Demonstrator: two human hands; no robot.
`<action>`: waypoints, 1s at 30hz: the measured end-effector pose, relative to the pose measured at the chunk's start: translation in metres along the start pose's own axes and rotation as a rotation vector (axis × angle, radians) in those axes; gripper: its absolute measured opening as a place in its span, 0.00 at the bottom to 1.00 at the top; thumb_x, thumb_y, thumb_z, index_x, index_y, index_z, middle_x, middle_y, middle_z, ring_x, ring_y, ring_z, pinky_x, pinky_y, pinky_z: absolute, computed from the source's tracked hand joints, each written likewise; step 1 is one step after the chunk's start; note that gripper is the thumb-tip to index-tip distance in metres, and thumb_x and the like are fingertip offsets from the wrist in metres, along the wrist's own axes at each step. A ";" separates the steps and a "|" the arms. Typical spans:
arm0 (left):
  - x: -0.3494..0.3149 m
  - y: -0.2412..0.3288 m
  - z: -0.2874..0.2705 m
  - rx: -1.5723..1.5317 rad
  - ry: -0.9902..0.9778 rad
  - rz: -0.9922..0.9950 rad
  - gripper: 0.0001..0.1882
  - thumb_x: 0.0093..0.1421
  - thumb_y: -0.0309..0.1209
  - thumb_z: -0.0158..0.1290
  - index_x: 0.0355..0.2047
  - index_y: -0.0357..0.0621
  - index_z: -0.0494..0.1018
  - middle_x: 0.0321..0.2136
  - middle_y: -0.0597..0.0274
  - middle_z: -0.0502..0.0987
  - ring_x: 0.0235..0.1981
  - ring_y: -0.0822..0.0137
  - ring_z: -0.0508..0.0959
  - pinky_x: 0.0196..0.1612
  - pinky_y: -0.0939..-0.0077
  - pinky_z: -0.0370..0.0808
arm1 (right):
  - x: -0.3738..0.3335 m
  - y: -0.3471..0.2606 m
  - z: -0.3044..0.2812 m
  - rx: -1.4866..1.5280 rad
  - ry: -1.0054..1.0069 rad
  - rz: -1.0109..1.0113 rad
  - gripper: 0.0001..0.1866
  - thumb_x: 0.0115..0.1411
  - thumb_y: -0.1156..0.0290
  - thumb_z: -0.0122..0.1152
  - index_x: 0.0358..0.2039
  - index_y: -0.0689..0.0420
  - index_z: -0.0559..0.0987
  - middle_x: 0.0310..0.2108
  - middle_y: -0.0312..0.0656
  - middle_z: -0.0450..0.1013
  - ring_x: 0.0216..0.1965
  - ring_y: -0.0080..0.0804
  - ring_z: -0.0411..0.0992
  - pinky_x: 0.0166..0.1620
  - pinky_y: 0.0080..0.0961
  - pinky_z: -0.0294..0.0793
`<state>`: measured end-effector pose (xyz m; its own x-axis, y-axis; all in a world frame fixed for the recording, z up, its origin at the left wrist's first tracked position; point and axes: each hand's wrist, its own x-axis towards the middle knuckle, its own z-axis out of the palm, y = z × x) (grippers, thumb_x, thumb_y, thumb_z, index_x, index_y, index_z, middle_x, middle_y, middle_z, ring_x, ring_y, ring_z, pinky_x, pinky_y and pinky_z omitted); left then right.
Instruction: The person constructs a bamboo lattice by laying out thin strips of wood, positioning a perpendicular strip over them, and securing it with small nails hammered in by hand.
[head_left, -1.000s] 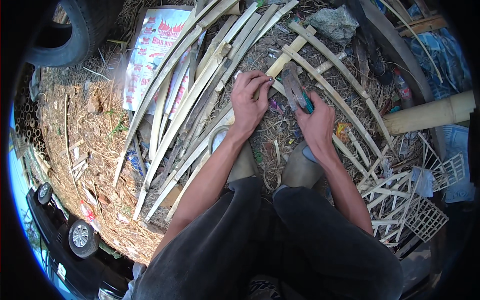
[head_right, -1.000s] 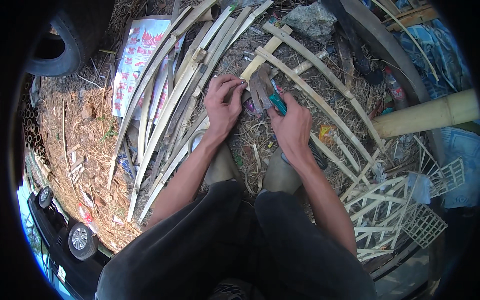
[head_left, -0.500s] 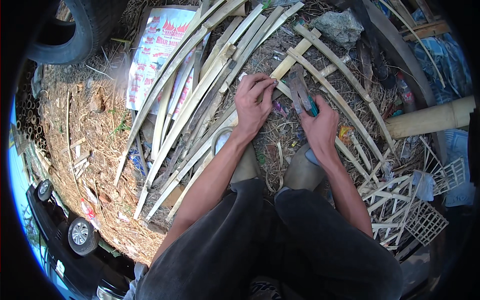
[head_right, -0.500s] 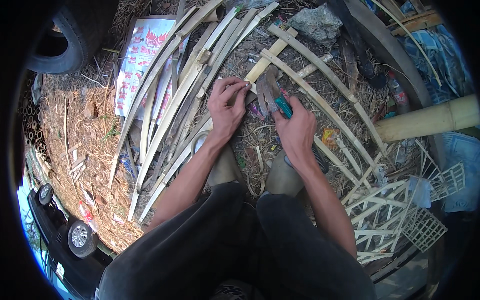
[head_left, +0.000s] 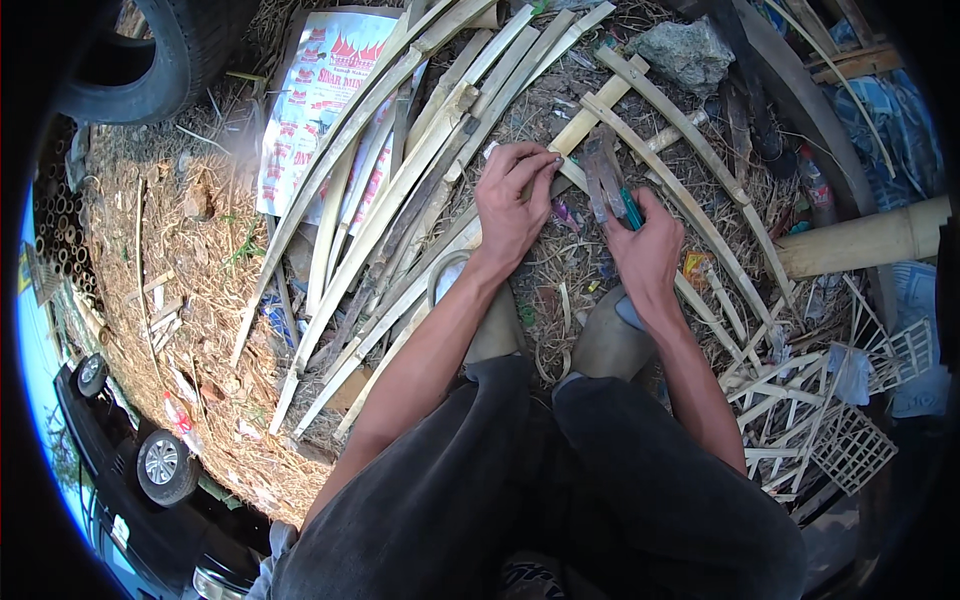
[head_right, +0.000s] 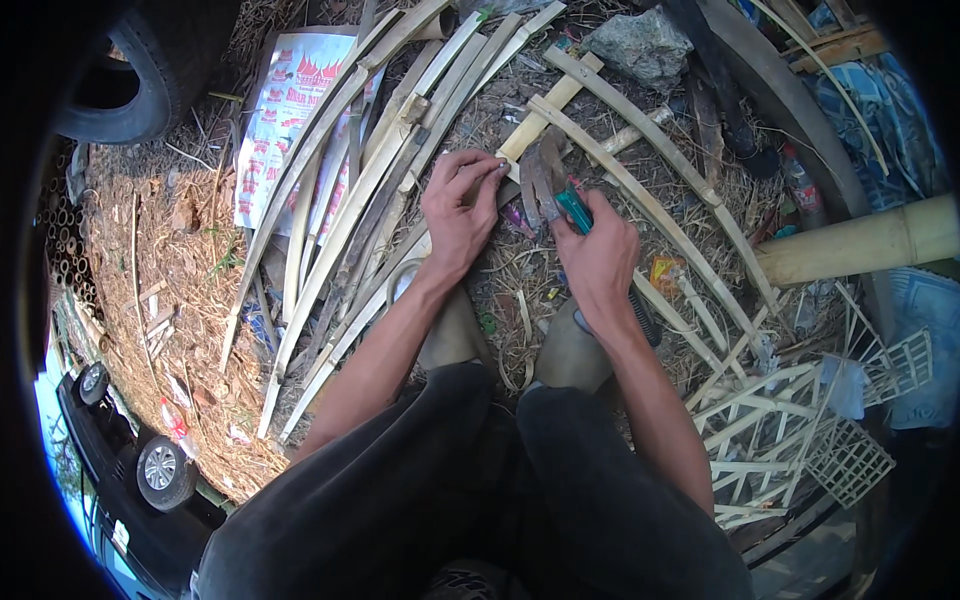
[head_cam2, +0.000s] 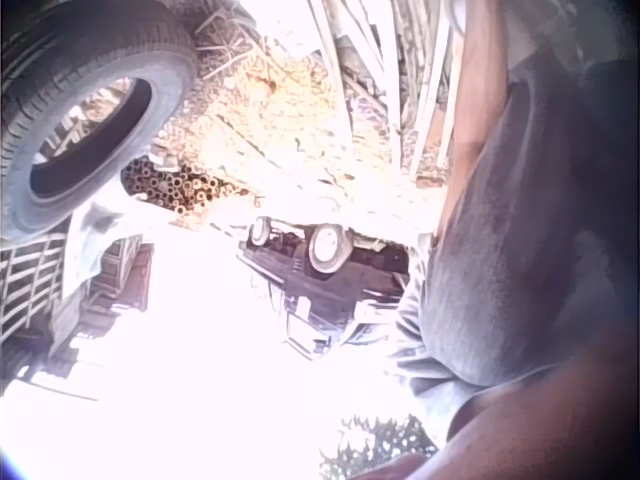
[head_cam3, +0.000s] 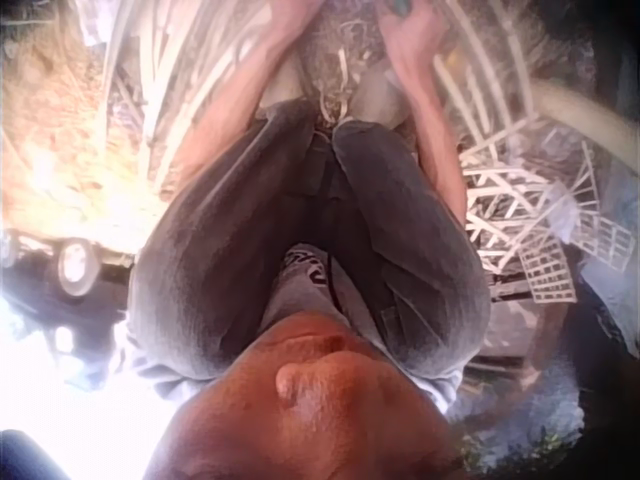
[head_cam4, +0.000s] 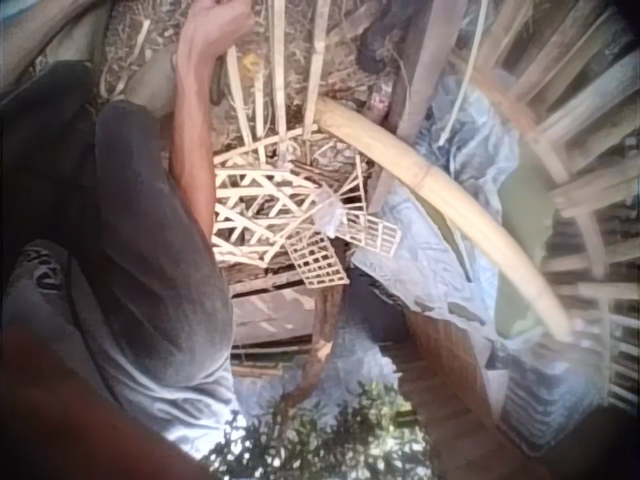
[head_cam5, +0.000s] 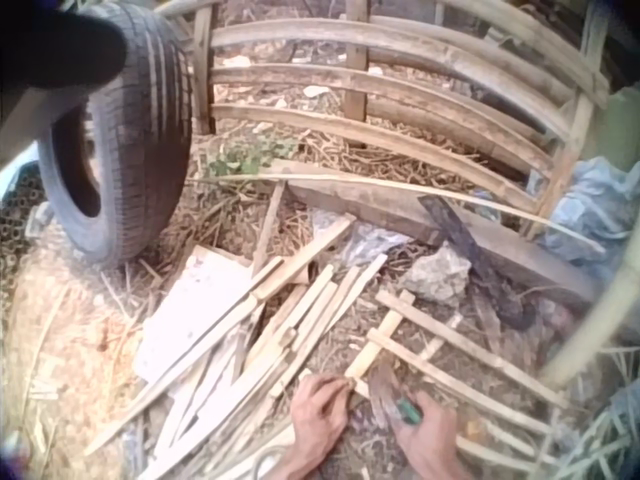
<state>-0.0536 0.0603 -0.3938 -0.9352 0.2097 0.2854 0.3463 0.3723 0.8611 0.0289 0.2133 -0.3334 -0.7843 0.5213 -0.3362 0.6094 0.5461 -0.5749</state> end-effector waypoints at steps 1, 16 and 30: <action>0.000 0.001 0.001 -0.001 0.001 0.001 0.08 0.54 0.19 0.65 0.36 0.40 0.84 0.37 0.58 0.82 0.38 0.59 0.81 0.43 0.68 0.78 | 0.000 0.000 0.000 0.030 0.004 0.015 0.15 0.52 0.67 0.76 0.35 0.60 0.80 0.24 0.53 0.77 0.29 0.60 0.77 0.34 0.46 0.72; 0.000 -0.003 -0.002 -0.029 -0.012 -0.039 0.08 0.54 0.19 0.64 0.36 0.38 0.84 0.37 0.57 0.81 0.38 0.59 0.82 0.43 0.70 0.78 | -0.022 -0.043 -0.046 0.130 -0.172 -0.207 0.19 0.69 0.61 0.60 0.47 0.68 0.78 0.30 0.61 0.78 0.30 0.62 0.78 0.34 0.45 0.75; 0.000 -0.002 0.000 -0.052 0.006 -0.063 0.07 0.53 0.19 0.63 0.34 0.39 0.84 0.37 0.57 0.82 0.38 0.58 0.82 0.43 0.67 0.79 | -0.037 -0.040 -0.038 0.172 -0.102 -0.224 0.25 0.75 0.54 0.51 0.52 0.67 0.78 0.20 0.62 0.72 0.24 0.62 0.75 0.30 0.47 0.71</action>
<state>-0.0544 0.0594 -0.3959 -0.9556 0.1816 0.2320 0.2821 0.3371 0.8982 0.0378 0.1968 -0.2699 -0.9098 0.3272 -0.2552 0.3983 0.5163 -0.7581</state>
